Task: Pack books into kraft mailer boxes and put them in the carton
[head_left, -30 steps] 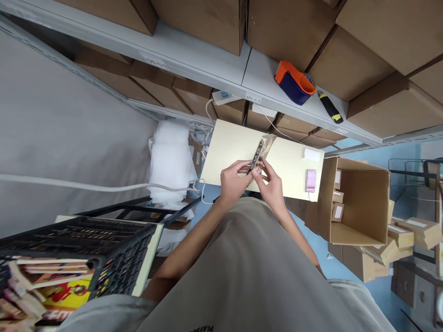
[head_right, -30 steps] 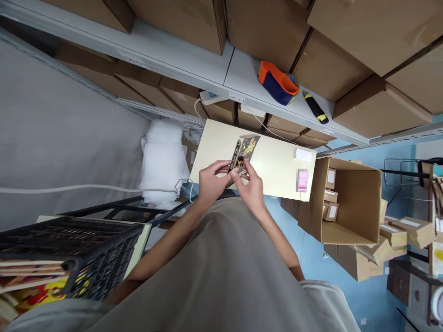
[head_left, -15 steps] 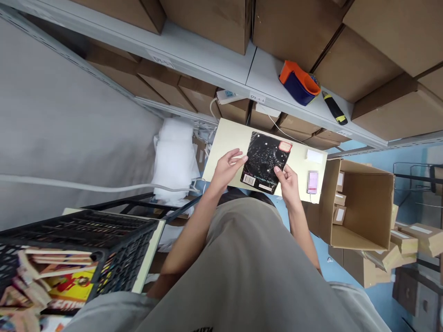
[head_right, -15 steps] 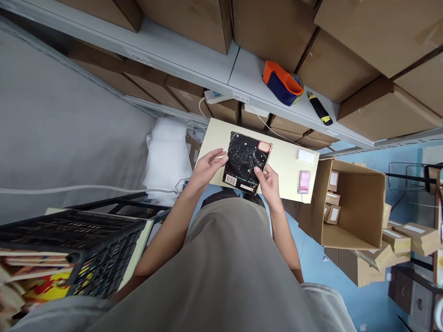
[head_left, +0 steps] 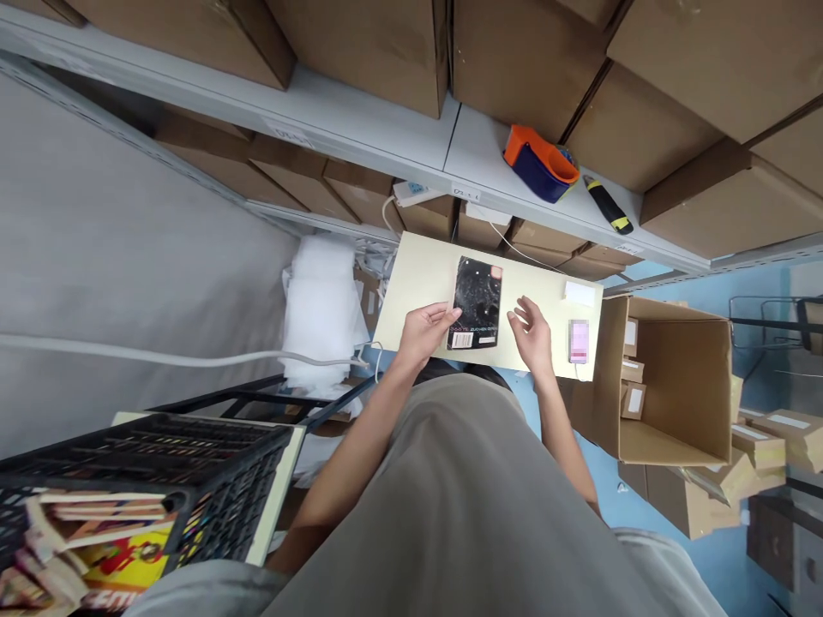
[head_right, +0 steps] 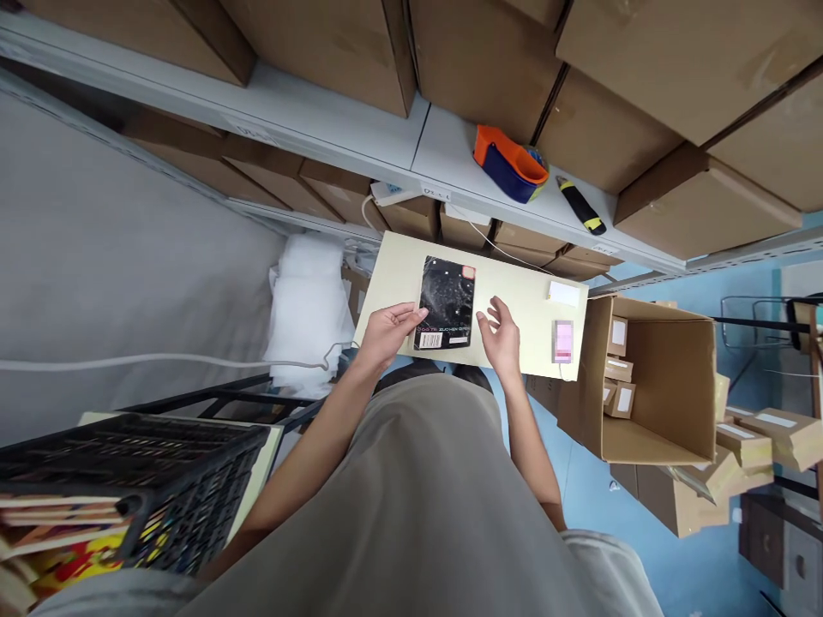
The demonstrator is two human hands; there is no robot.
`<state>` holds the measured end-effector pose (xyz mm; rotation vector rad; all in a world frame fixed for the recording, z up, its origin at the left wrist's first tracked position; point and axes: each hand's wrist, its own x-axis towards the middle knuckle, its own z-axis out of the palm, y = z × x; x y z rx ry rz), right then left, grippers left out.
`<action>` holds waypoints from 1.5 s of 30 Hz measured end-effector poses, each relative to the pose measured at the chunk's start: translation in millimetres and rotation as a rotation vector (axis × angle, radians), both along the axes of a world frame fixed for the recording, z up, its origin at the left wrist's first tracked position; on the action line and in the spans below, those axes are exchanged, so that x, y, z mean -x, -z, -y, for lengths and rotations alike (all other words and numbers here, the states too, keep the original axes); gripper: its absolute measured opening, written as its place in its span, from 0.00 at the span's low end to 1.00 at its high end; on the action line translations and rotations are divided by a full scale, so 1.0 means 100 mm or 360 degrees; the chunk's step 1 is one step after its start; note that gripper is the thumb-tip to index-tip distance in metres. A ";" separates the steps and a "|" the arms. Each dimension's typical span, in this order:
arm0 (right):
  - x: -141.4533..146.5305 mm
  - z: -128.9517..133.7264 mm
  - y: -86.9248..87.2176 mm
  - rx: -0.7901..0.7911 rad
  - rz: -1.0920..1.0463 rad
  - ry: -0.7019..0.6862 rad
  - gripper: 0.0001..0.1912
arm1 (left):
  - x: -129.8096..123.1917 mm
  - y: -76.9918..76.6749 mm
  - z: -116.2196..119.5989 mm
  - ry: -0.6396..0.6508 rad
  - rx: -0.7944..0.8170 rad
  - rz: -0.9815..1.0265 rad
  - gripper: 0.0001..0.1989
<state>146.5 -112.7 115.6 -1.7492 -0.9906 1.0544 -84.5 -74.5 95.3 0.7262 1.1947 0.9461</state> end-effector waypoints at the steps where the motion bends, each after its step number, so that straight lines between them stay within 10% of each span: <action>1: 0.03 0.00 0.01 0.0000 -0.0007 -0.0011 0.45 | -0.02 -0.01 0.00 -0.0040 -0.0037 -0.0055 0.38; 13: 0.66 0.16 -0.22 -0.0094 -0.0080 -0.0111 0.31 | -0.42 -0.32 0.34 0.0070 -0.0686 -0.0698 0.12; 18: 0.39 0.12 -0.16 -0.0114 -0.0288 -0.0057 0.36 | -0.28 -0.23 0.20 0.0410 -0.0519 -0.0474 0.27; 23: 0.18 0.18 -0.18 0.0029 -0.0530 -0.0126 0.39 | -0.05 0.06 -0.04 0.0076 -0.0421 -0.0521 0.36; 30: 0.04 0.22 -0.12 0.0108 -0.0581 -0.0253 0.41 | -0.02 0.20 -0.02 0.0181 -0.0058 -0.0049 0.40; 37: 0.01 0.06 0.05 -0.0086 -0.0067 -0.0013 0.47 | -0.14 0.13 0.11 -0.0129 -0.0262 -0.0239 0.38; 45: 0.72 0.13 -0.19 -0.0207 -0.0264 -0.0092 0.39 | -0.34 -0.26 0.33 -0.0129 -0.0838 -0.0781 0.14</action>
